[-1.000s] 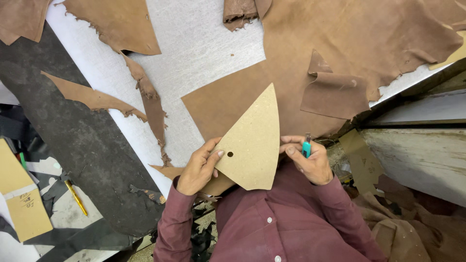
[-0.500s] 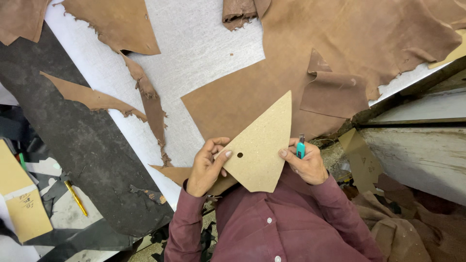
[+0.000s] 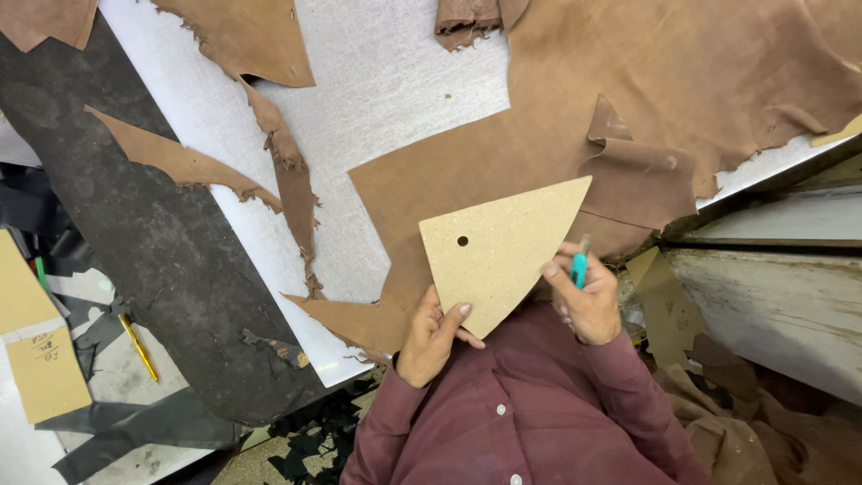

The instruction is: The person uses a utility knife to cut shapes from a large piece of brown leather using cardboard templates. They trace around the templates and cut out the pieces, then set them aside on the table.

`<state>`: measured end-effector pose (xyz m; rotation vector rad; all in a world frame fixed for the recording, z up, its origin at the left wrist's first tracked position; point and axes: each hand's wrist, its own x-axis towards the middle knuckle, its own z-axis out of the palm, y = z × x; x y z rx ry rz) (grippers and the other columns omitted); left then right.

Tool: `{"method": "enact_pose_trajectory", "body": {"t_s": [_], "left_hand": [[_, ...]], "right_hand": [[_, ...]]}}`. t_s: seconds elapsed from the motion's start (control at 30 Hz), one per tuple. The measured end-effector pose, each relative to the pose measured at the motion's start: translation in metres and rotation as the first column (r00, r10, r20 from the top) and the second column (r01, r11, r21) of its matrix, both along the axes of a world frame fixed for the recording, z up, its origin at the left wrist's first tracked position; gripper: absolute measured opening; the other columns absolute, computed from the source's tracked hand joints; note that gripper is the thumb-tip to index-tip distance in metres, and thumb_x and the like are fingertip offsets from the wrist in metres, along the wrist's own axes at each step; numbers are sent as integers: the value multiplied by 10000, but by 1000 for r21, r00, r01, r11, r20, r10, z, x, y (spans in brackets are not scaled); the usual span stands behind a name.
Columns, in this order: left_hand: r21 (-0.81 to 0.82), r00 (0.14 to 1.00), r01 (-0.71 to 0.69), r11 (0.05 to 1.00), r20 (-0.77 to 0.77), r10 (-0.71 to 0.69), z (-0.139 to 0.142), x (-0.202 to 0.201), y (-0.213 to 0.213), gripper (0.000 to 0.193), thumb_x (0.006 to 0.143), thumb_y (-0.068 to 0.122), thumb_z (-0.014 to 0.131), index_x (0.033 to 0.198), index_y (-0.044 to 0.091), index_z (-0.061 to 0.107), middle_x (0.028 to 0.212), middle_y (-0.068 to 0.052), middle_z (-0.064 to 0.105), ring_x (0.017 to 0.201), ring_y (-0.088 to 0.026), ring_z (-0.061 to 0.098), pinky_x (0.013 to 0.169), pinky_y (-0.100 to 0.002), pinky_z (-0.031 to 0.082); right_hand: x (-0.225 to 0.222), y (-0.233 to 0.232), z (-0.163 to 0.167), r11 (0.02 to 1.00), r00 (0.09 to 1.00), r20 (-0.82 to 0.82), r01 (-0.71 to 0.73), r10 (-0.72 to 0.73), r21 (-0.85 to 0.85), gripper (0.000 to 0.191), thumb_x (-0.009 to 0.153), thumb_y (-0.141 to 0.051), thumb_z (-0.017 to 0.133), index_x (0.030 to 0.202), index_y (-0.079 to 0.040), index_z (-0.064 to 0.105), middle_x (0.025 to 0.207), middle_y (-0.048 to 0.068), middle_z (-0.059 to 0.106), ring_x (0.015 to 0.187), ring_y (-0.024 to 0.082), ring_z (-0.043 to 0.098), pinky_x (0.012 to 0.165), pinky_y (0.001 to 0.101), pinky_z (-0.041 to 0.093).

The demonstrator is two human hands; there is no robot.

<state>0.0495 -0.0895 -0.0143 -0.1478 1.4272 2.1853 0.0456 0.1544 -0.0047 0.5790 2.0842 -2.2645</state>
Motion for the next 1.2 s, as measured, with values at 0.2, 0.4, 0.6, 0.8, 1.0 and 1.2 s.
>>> {"method": "enact_pose_trajectory", "body": {"t_s": [0.2,0.4,0.6,0.8,1.0,1.2], "left_hand": [[-165,979,198,966,-22,-204,8,3,-32,355,1046,117,529,1363,-35,478,1065,-97,654,776,-93,630,563,-246,567],[-134,985,145,980,-78,-156,9,0,-35,376,1066,122,545,1390,-60,488,1109,-87,671,874,-78,630,691,-234,542],[-195,994,-106,975,-52,98,6,-3,-36,439,1008,74,561,1419,-23,438,1054,-106,742,846,-94,689,676,-236,578],[-328,912,-407,853,-198,359,11,-9,-65,357,1017,33,571,1360,-59,545,1008,-105,734,736,-77,628,611,-211,532],[-520,890,-455,723,-296,347,22,-32,-71,260,988,68,677,1227,-33,706,938,-91,718,703,-63,601,587,-214,487],[-646,790,-544,536,-609,68,32,-66,-69,201,965,40,710,1162,7,734,1067,-120,755,808,-154,705,697,-278,564]], "right_hand": [[-14,39,15,968,985,-165,96,-58,234,397,953,-92,683,1315,-1,550,1118,43,728,680,4,560,550,190,429],[-13,72,10,931,953,228,-259,202,256,299,909,-142,765,1165,12,754,763,-13,655,548,23,459,467,211,347],[-13,86,4,969,952,230,-228,203,92,282,918,-138,766,1139,35,742,678,-15,587,497,24,422,435,215,316],[-27,75,-2,999,997,74,9,-5,-53,237,951,-96,721,1146,25,663,723,12,647,440,25,427,377,214,320],[-21,24,-18,998,997,77,-19,14,55,203,970,-90,721,1125,30,666,701,28,616,452,39,445,380,229,319],[-14,-20,-13,970,991,-7,-126,130,207,214,986,-116,707,1132,29,649,826,20,698,717,82,678,646,237,569]]}}
